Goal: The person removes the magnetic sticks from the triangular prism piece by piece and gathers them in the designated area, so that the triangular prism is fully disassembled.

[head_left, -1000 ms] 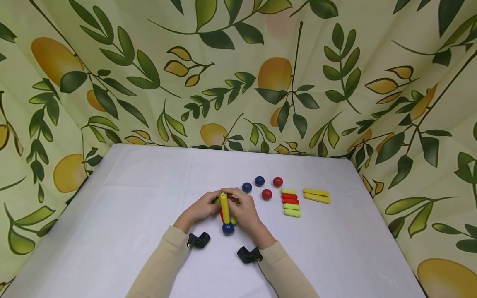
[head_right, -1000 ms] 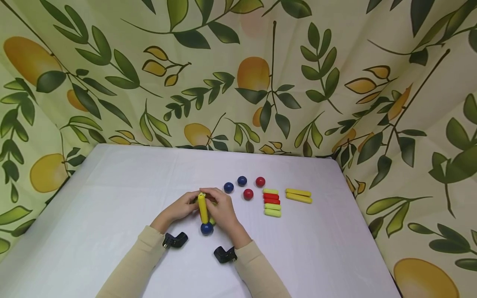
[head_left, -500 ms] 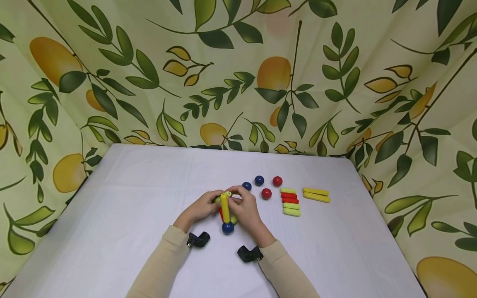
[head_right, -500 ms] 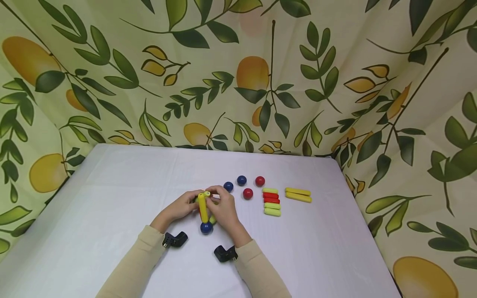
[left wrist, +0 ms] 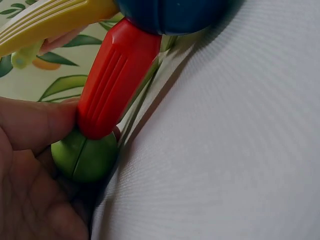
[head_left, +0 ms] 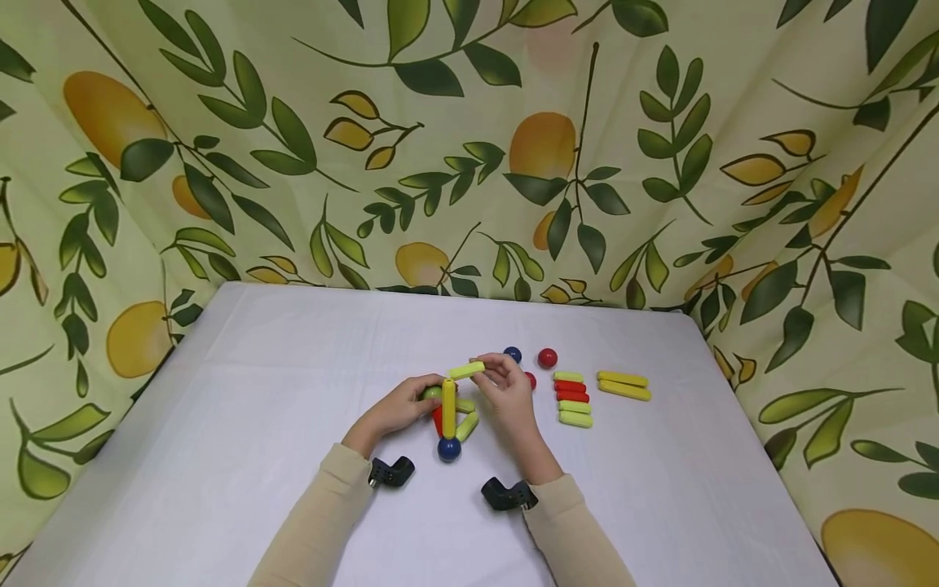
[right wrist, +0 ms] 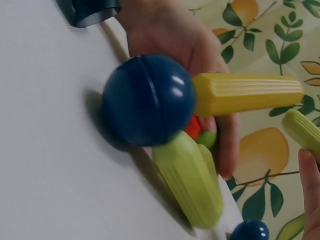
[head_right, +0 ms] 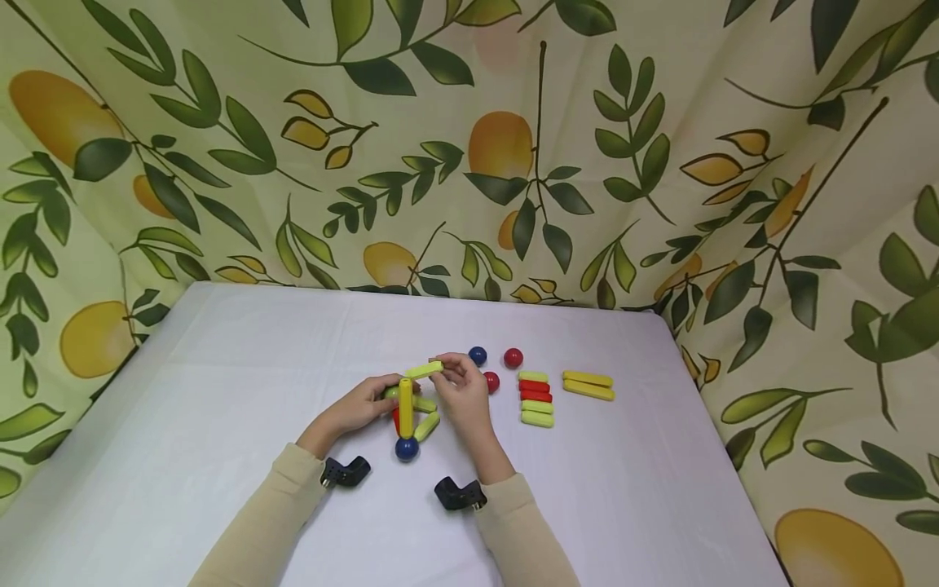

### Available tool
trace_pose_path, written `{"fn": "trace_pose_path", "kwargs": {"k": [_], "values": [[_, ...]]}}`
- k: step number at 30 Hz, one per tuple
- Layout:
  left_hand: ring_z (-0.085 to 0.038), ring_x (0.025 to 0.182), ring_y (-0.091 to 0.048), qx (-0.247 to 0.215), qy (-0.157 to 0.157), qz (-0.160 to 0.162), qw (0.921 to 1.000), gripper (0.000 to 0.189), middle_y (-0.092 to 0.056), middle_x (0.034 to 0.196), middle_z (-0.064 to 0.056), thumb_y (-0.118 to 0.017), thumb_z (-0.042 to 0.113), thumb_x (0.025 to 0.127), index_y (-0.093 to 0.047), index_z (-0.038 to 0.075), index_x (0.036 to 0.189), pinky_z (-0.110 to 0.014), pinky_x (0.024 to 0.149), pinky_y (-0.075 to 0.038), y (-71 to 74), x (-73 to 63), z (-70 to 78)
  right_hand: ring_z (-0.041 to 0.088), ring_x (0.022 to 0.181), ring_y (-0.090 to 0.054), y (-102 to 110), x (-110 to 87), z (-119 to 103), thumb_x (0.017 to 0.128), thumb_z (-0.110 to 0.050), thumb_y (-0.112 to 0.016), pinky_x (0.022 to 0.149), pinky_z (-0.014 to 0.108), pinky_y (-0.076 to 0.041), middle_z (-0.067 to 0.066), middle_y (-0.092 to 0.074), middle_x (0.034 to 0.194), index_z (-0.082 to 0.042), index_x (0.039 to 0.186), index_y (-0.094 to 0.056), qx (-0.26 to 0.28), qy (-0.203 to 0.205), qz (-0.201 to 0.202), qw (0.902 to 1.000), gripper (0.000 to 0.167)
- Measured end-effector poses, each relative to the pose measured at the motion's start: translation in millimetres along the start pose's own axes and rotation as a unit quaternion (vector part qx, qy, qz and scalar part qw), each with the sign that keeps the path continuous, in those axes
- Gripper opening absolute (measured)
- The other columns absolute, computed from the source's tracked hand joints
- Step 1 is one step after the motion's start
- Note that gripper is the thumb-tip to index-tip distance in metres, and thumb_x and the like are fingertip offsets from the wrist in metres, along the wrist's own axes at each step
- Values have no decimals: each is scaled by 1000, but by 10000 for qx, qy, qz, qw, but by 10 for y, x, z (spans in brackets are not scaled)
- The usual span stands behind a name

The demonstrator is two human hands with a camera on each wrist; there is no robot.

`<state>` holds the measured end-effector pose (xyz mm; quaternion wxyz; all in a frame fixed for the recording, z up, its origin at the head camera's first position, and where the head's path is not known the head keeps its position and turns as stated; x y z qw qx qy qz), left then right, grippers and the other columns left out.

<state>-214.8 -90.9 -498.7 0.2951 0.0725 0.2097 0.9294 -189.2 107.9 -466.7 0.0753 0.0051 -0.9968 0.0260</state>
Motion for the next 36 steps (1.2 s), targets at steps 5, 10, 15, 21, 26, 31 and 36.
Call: {"fn": "trace_pose_path", "kwargs": {"k": [5,10,15,21,26,31,36], "values": [[-26,115,-52,-83,108,-20,9999,32,-60,124,-12,-50,5,95,-57,3,126,-51,108,-35,-2,10,30,11,96,-66,229,-47,-61,85,-7,-69,85,22,-53,23,-62,118,3,115,-61,-113,12,82,9999,32],[-25,112,-51,-114,126,-28,9999,32,-60,123,-12,-50,5,95,-57,3,126,-50,107,-36,-13,15,44,6,91,-66,594,-183,-132,84,-4,-69,83,20,-53,20,-62,118,3,114,-61,-396,-199,388,9983,32],[-24,110,-51,-151,177,-61,9997,34,-59,126,-14,-50,4,94,-56,3,128,-49,106,-37,-34,8,38,3,89,-65,1043,-391,-172,85,-6,-69,79,17,-54,-3,-66,105,4,116,-59,-788,-603,832,9916,34],[-24,110,-51,-149,266,-15,9995,34,-58,127,-14,-50,6,95,-55,4,129,-49,106,-37,-35,-10,46,-5,88,-62,1416,-642,-130,88,-12,-67,78,10,-51,-16,-63,97,3,118,-58,-1437,-1091,1310,9748,35],[-24,108,-51,-94,283,13,9996,35,-58,126,-14,-51,6,94,-55,3,129,-49,105,-38,-25,-14,45,-5,92,-61,1525,-747,-36,87,-22,-68,79,9,-50,-13,-62,104,-3,119,-59,-1624,-1415,1431,9660,39],[-23,106,-50,-173,343,35,9993,34,-59,125,-12,-51,5,94,-57,5,127,-45,103,-39,-39,0,37,-2,91,-60,1556,-766,39,88,-21,-68,79,9,-50,4,-62,115,-5,118,-60,-1898,-1401,1319,9628,36],[-26,114,-51,-103,305,93,9994,32,-59,126,-12,-51,5,94,-58,5,125,-50,107,-35,-33,1,22,-4,90,-59,1545,-755,86,87,-11,-69,77,7,-48,15,-63,116,-2,114,-62,-2512,-1061,1123,9555,30]]}}
Point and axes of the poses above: each hand's wrist, its own x-axis towards the middle knuckle, its own y-axis out of the back of the hand, z = x × y, the point moved 1 cm from there along x, towards the middle knuckle
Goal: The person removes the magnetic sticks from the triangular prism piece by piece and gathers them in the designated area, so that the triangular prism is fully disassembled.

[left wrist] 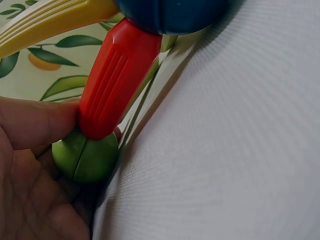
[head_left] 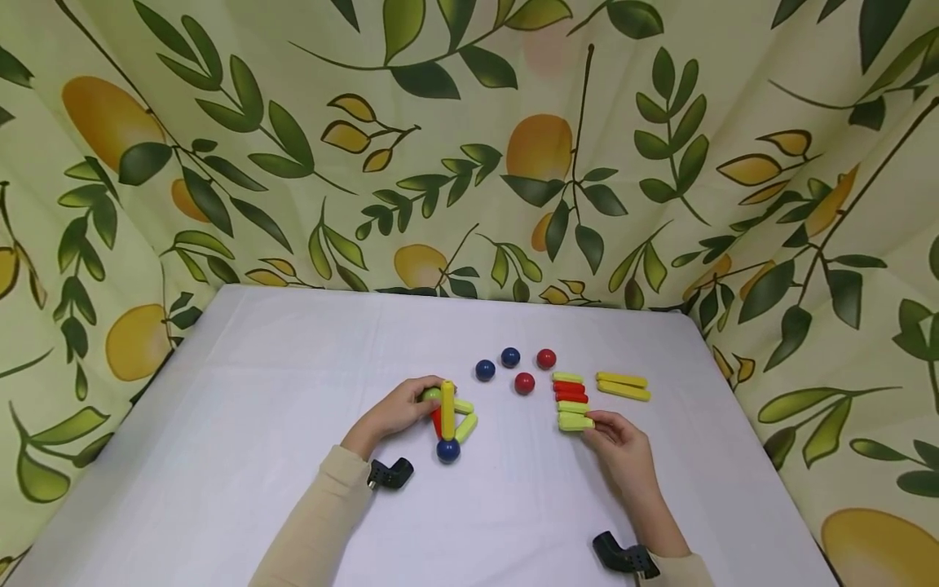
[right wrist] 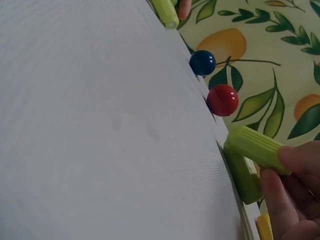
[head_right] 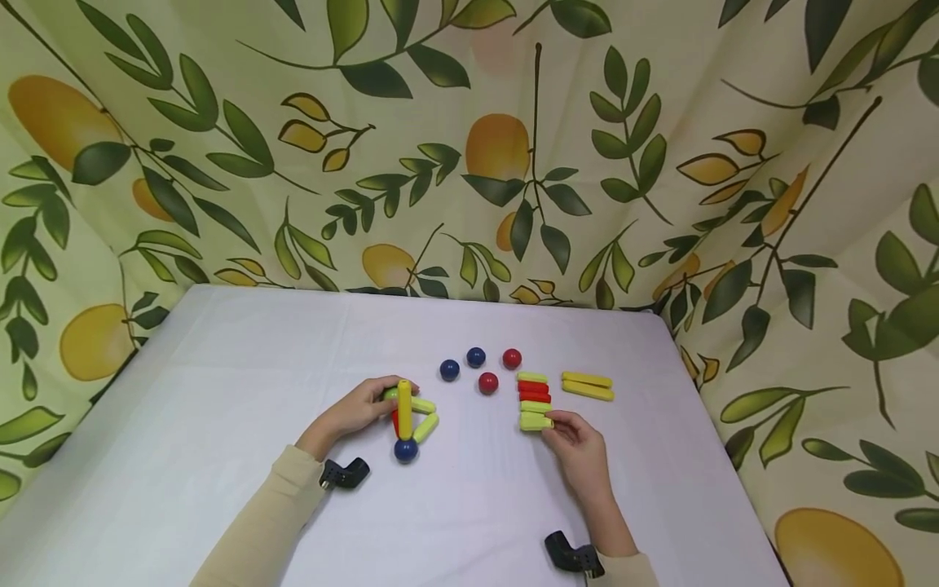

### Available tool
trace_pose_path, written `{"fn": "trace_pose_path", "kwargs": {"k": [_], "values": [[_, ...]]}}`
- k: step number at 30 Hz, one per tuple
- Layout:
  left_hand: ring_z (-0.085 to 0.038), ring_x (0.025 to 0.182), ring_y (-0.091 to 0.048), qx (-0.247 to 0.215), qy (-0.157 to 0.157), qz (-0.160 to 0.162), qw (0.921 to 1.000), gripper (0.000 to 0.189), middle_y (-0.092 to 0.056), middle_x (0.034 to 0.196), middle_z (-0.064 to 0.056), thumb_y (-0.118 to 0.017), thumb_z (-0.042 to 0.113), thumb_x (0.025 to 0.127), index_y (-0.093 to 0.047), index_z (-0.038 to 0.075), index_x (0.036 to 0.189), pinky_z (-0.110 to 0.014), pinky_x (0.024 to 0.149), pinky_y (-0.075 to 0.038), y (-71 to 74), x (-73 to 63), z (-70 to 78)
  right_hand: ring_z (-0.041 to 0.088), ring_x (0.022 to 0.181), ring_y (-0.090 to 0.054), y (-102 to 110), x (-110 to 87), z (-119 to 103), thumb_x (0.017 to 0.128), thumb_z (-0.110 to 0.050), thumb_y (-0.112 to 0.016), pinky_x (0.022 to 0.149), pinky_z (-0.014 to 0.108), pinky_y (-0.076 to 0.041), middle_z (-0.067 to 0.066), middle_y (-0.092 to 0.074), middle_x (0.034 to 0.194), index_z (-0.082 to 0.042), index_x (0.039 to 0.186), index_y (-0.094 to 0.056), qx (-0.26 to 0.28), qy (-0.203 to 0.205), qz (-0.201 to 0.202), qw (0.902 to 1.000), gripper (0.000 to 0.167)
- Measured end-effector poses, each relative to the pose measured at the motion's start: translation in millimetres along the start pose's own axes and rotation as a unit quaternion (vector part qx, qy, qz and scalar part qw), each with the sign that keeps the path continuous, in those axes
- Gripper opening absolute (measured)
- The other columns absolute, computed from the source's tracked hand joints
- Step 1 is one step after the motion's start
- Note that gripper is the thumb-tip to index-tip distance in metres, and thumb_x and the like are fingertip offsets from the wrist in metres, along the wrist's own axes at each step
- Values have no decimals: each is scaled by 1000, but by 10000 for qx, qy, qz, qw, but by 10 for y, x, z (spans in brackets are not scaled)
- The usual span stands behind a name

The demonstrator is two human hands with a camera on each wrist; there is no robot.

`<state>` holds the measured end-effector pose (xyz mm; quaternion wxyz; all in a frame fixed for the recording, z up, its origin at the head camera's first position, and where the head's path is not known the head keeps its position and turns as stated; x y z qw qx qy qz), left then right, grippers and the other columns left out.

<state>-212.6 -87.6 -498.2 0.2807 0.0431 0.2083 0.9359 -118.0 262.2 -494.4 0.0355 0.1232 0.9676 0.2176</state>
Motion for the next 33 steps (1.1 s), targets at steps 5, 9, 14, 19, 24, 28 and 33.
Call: {"fn": "trace_pose_path", "kwargs": {"k": [5,9,14,19,24,28,33], "values": [[-31,121,-48,8,-7,-22,10000,32,-58,128,-16,-49,3,94,-56,1,126,-52,110,-31,24,-37,114,12,93,-63,-12,2,0,83,-2,-69,74,5,-47,12,-64,108,-2,107,-65,-1009,838,241,9911,25],[-33,123,-48,-5,31,-114,9999,33,-57,129,-18,-49,2,95,-55,-2,126,-53,110,-31,70,-107,307,20,89,-63,-17,3,5,79,1,-72,74,8,-49,9,-63,102,-3,102,-67,-1659,1423,457,9747,23],[-31,121,-49,7,53,-135,9999,32,-58,128,-18,-49,3,95,-55,-3,126,-51,110,-32,95,-139,385,18,85,-61,-30,18,18,77,2,-74,73,22,-55,8,-62,97,-3,97,-66,-1954,1715,569,9639,22],[-33,122,-48,-7,36,-81,10000,33,-57,128,-18,-48,4,96,-54,-3,128,-53,109,-31,69,-84,224,17,84,-60,-40,25,22,77,-2,-75,73,28,-55,7,-62,95,-3,96,-66,-2115,1730,635,9598,21],[-30,122,-48,-49,89,23,9999,34,-57,130,-15,-49,6,96,-54,1,129,-52,110,-31,23,-18,-1,21,93,-62,-29,15,3,79,-5,-73,81,27,-54,8,-63,101,-4,103,-65,-2104,1733,730,9594,26],[-25,115,-50,-107,75,23,9999,32,-59,127,-12,-51,7,95,-58,5,126,-51,108,-34,15,-12,-30,23,99,-61,-14,-11,-43,79,-4,-72,85,1,-40,10,-64,105,-3,109,-64,-1804,1815,747,9638,31],[-23,109,-50,-78,50,-3,10000,31,-59,125,-11,-52,7,94,-58,6,124,-50,105,-36,14,-10,-23,25,102,-60,-54,-41,-180,78,0,-73,87,-1,-38,12,-64,111,-1,113,-62,-1330,2050,443,9687,37]]}}
Point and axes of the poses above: each hand's wrist, its own x-axis towards the middle knuckle, its own y-axis out of the back of the hand, z = x × y, the point moved 1 cm from there along x, towards the middle knuckle
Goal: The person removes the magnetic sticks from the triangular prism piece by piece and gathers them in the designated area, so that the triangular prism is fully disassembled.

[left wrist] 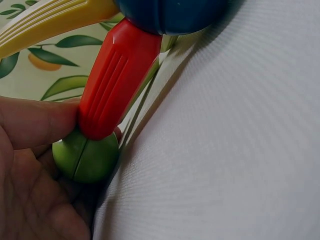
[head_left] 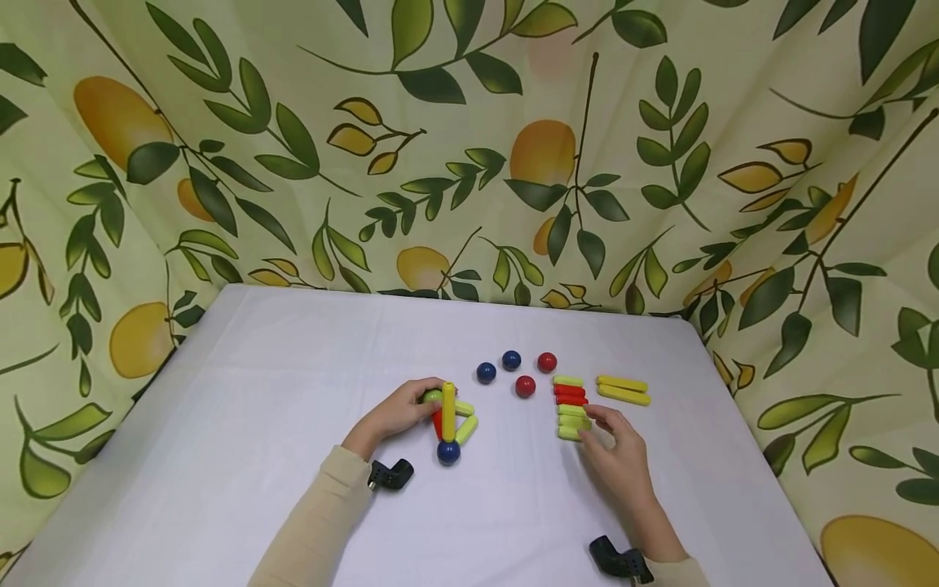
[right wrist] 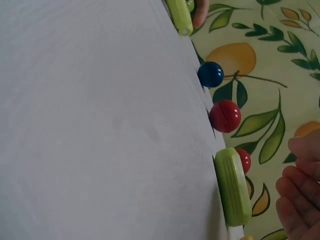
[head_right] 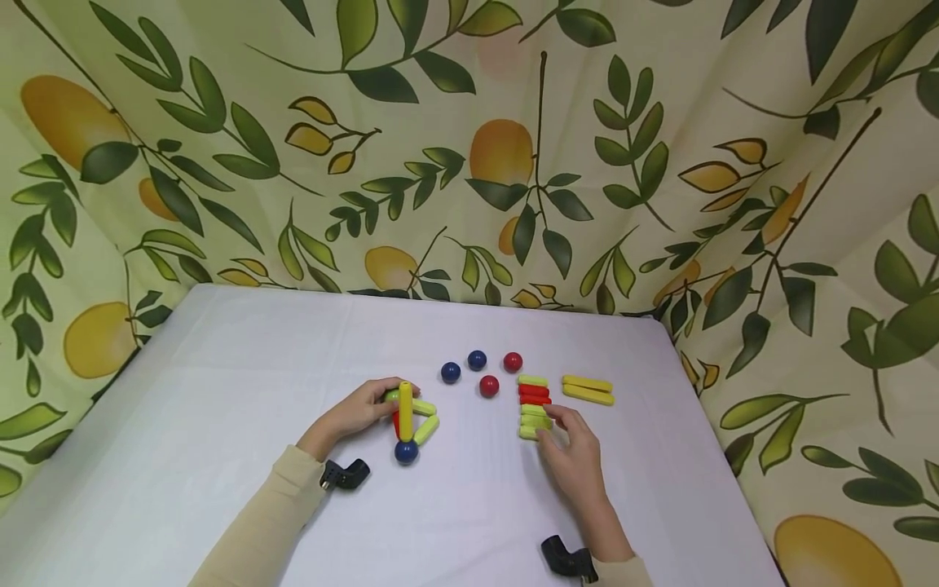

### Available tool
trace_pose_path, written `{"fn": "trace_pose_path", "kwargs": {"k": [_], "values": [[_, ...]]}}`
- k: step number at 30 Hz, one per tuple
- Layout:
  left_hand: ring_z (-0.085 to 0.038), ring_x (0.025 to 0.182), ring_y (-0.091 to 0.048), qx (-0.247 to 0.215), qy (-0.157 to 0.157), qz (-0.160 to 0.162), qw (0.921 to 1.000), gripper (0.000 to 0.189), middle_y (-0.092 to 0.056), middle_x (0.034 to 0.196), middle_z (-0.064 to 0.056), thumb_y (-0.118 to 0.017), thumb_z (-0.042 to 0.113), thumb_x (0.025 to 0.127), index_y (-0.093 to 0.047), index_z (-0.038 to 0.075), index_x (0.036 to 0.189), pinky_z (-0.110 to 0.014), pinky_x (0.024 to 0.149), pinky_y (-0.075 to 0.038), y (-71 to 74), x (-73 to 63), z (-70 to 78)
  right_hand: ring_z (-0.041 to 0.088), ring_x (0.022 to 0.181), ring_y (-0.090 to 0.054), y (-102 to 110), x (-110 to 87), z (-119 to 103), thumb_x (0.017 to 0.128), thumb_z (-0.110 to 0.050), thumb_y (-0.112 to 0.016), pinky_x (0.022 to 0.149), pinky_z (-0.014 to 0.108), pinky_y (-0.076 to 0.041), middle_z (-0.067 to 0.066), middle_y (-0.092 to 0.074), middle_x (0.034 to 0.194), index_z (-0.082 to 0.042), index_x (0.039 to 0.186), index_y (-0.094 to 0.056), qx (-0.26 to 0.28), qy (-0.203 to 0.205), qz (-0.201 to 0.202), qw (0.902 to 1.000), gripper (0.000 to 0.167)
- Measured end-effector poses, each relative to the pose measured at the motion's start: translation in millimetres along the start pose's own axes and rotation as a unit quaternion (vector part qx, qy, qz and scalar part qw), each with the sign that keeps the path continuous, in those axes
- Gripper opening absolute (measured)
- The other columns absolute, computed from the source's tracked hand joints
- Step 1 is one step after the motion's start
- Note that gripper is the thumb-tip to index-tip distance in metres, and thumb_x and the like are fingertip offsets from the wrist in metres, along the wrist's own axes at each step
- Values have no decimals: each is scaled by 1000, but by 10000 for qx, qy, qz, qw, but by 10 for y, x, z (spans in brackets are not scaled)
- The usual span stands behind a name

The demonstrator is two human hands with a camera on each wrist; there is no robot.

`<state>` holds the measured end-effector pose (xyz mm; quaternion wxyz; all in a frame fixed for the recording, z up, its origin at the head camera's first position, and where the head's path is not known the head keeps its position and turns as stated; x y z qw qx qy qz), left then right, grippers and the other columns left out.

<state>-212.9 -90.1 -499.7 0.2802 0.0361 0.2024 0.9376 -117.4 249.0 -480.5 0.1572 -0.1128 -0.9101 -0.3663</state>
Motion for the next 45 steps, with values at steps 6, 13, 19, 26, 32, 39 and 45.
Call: {"fn": "trace_pose_path", "kwargs": {"k": [6,13,19,26,32,39,45], "values": [[-25,110,-50,-15,16,-3,10000,33,-58,127,-12,-51,6,95,-57,5,127,-50,106,-36,-2,-4,14,27,106,-61,-118,115,-225,79,1,-73,88,36,-52,14,-64,115,0,117,-60,533,378,-748,9951,40],[-28,120,-49,-17,-94,-28,10000,31,-58,128,-12,-51,8,95,-57,5,126,-51,110,-32,-12,-7,9,28,113,-59,-351,252,-533,82,-4,-71,93,41,-49,14,-63,122,-3,122,-58,1313,519,-1377,9804,42],[-27,118,-50,18,-99,-12,9999,30,-59,126,-12,-51,8,95,-58,5,124,-51,110,-32,-8,-6,13,31,118,-56,-519,310,-923,83,0,-69,95,44,-47,17,-59,126,2,124,-55,1624,557,-1904,9666,43],[-28,116,-51,75,-154,-11,9999,29,-59,124,-12,-50,8,96,-58,4,124,-53,108,-32,-4,-21,56,34,120,-54,-576,375,-1325,85,1,-66,97,46,-46,23,-56,128,6,126,-53,1949,806,-2364,9485,43],[-29,112,-51,88,-178,-115,9997,30,-59,121,-17,-49,5,95,-56,-2,123,-53,107,-34,44,-144,367,27,122,-54,-910,460,-1155,87,-9,-67,97,43,-47,11,-57,132,-7,132,-53,2089,911,-2542,9399,47],[-33,122,-48,48,-131,-131,9998,34,-55,131,-19,-49,5,95,-53,-3,128,-53,110,-31,35,-155,396,29,120,-54,-1026,516,-1160,91,-13,-63,97,44,-47,11,-56,132,-7,133,-52,2026,846,-3035,9272,43],[-32,117,-51,64,-174,-87,9998,29,-57,125,-19,-49,5,95,-56,-3,122,-53,108,-34,40,-144,376,26,112,-58,-1014,535,-1161,92,-12,-60,90,34,-53,11,-59,126,-6,127,-55,1862,791,-3063,9302,36]]}}
Point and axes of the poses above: each hand's wrist, its own x-axis towards the middle knuckle, its own y-axis out of the back of the hand, z = x × y, the point moved 1 cm from there along x, towards the middle knuckle
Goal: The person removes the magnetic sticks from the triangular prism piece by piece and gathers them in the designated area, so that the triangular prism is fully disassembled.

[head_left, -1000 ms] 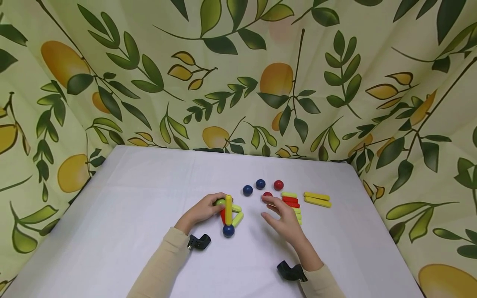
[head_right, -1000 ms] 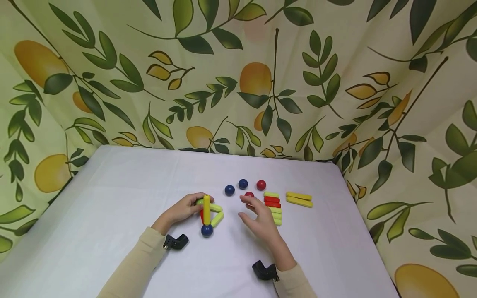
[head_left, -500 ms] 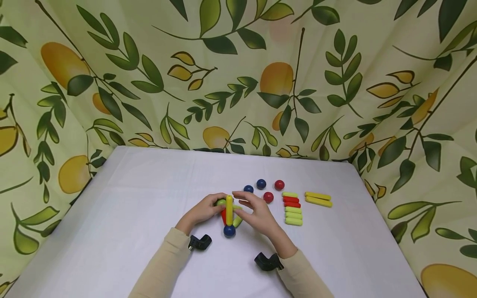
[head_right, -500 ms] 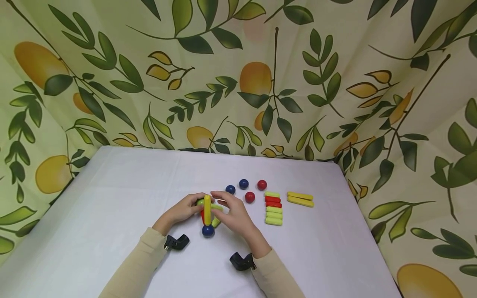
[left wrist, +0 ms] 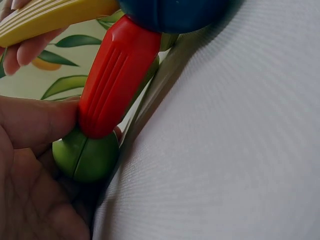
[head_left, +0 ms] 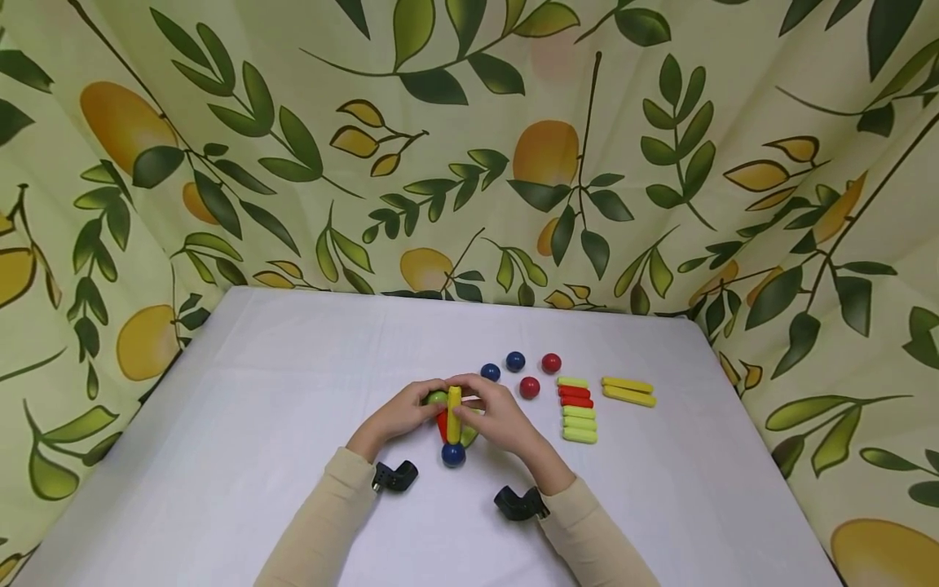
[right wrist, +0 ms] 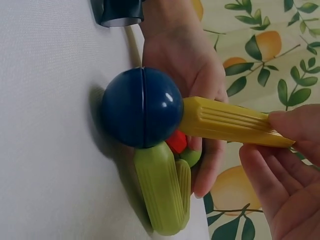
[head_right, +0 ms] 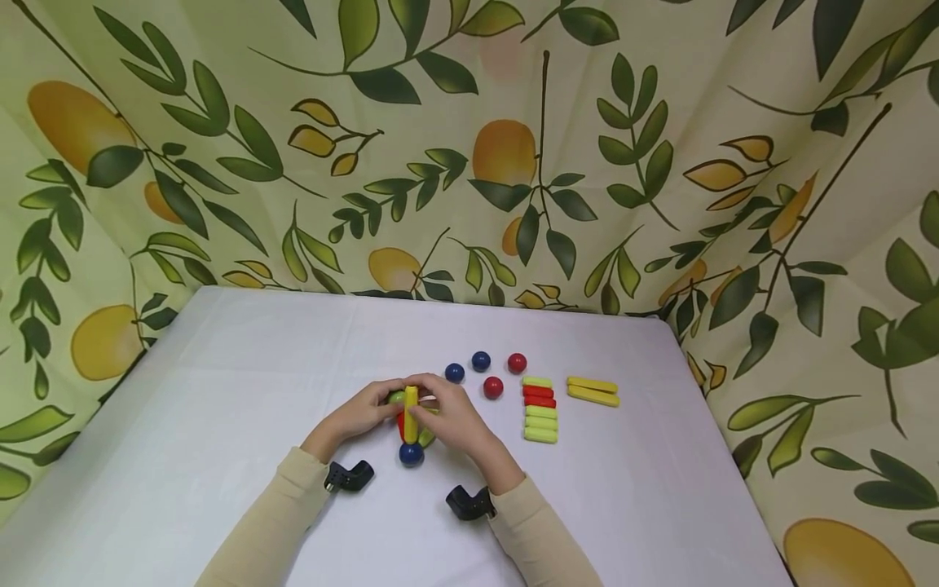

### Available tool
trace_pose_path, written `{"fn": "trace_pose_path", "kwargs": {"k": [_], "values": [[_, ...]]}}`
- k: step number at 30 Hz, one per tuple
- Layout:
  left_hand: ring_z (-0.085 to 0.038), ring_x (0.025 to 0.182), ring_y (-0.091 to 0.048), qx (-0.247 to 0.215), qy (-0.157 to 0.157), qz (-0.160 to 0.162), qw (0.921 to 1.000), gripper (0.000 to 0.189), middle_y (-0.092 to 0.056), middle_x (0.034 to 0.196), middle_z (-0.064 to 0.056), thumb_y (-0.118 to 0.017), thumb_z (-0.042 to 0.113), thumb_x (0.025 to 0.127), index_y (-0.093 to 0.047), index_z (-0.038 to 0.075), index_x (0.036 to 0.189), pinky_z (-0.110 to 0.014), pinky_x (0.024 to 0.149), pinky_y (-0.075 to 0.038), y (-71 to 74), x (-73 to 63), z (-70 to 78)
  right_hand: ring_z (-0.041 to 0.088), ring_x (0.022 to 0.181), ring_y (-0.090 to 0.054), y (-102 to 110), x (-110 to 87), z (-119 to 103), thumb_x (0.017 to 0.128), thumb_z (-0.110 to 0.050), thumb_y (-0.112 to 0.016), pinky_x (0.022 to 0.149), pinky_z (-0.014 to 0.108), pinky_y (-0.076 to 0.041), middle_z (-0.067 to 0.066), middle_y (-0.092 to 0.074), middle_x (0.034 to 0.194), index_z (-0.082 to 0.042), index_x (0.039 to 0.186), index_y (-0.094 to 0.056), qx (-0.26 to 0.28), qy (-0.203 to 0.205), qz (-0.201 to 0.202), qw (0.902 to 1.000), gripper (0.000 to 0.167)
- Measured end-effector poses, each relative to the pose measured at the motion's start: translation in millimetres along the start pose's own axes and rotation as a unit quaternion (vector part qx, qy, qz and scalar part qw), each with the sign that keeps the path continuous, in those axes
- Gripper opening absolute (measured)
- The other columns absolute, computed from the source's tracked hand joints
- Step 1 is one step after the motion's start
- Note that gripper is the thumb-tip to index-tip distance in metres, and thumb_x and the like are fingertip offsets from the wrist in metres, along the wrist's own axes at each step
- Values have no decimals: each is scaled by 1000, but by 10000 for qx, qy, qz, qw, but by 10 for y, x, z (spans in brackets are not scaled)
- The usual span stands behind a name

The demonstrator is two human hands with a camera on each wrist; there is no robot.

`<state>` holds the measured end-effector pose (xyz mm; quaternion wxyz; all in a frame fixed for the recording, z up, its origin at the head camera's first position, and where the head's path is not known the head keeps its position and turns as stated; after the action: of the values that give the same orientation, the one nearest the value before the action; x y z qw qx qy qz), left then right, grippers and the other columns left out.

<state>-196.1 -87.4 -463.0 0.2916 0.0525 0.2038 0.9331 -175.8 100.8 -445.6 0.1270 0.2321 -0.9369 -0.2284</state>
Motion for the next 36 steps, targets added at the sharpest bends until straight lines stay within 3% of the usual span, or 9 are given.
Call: {"fn": "trace_pose_path", "kwargs": {"k": [7,13,17,23,28,31,36], "values": [[-32,119,-50,-32,85,31,10000,28,-59,125,-16,-49,4,95,-57,2,121,-53,108,-33,-49,113,-288,22,104,-62,33,-41,43,90,-13,-64,81,25,-55,14,-62,116,-3,118,-56,-26,262,292,9992,31],[-26,118,-52,-25,47,5,10000,29,-60,125,-10,-51,5,95,-60,9,122,-49,108,-36,-35,126,-342,25,106,-62,51,-61,94,87,-10,-68,81,26,-55,11,-62,111,-5,112,-56,455,280,701,9961,28],[-25,116,-52,-13,17,-34,10000,31,-61,125,-8,-52,3,92,-62,12,120,-51,107,-36,-37,125,-343,27,108,-62,108,-84,92,86,-3,-67,83,27,-54,14,-61,110,-3,109,-54,1142,154,1118,9870,27],[-22,116,-53,29,-31,-78,10000,29,-62,123,-5,-54,5,93,-63,14,119,-49,107,-36,-51,130,-360,27,108,-62,271,-182,132,84,-4,-68,85,24,-53,22,-61,113,3,112,-53,1592,-64,1568,9747,32],[-22,117,-52,-10,-70,-80,9999,27,-62,122,-4,-54,7,94,-63,12,118,-47,108,-35,-50,126,-364,14,102,-65,495,-335,232,84,-4,-69,84,22,-53,26,-61,115,5,111,-55,1653,-188,2030,9649,32],[-23,117,-51,-25,-47,-81,10000,27,-62,123,-4,-54,7,94,-63,12,118,-47,108,-34,-52,121,-366,8,98,-65,664,-466,296,85,-6,-69,82,21,-54,26,-59,117,4,113,-55,1513,-482,2359,9587,33],[-22,116,-52,-8,-58,-63,10000,27,-62,122,-4,-54,7,94,-63,12,118,-46,107,-35,-58,121,-368,3,97,-64,966,-730,453,85,-15,-70,82,16,-52,13,-63,117,0,115,-54,1261,-1073,3012,9391,37]]}}
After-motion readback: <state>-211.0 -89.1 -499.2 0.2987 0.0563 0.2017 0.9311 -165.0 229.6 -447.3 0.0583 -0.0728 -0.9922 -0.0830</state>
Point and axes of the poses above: each hand's wrist, its own x-axis towards the middle knuckle, its own y-axis out of the back of the hand, z = x × y, the point moved 1 cm from there along x, towards the middle knuckle
